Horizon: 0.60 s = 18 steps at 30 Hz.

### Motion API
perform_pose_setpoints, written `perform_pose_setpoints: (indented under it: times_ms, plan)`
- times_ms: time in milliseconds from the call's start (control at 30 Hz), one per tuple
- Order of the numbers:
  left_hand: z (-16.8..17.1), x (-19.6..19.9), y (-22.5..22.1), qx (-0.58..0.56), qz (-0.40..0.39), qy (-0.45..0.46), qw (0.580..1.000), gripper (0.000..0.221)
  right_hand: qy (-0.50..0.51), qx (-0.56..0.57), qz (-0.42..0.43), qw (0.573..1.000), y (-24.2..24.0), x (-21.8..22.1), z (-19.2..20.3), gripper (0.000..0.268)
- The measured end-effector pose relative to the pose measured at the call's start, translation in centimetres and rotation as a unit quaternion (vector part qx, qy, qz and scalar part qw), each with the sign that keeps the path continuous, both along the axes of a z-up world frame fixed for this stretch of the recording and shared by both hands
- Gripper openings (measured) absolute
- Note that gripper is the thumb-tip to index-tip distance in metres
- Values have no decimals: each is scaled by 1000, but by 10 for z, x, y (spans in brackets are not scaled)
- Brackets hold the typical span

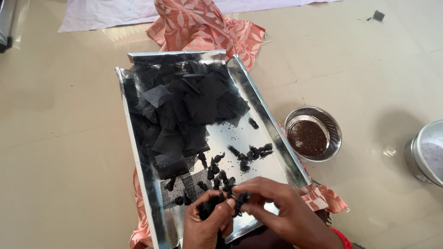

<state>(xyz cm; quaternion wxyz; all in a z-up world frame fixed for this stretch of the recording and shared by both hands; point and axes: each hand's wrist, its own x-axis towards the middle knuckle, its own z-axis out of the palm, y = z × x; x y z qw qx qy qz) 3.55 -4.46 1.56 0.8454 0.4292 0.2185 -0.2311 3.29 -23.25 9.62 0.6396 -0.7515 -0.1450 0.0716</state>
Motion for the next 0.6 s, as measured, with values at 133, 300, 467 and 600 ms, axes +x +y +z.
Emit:
perform_pose_setpoints:
  times_ms: [133,300,467,600]
  plan:
    - [-3,0,6,-5,-8,3,1000,11,291,-34,66,954,-1,0,-8,57]
    - [8,0,17,-19,-38,1,999,12,118,-76,70,988,-9,6,-30,19]
    - [2,-3,20,137,-73,-128,980,11,291,2,6,957,-25,-3,-31,22]
    - [12,-1,15,202,-70,-258,942,15,73,-67,168,981,-10,-5,-7,11]
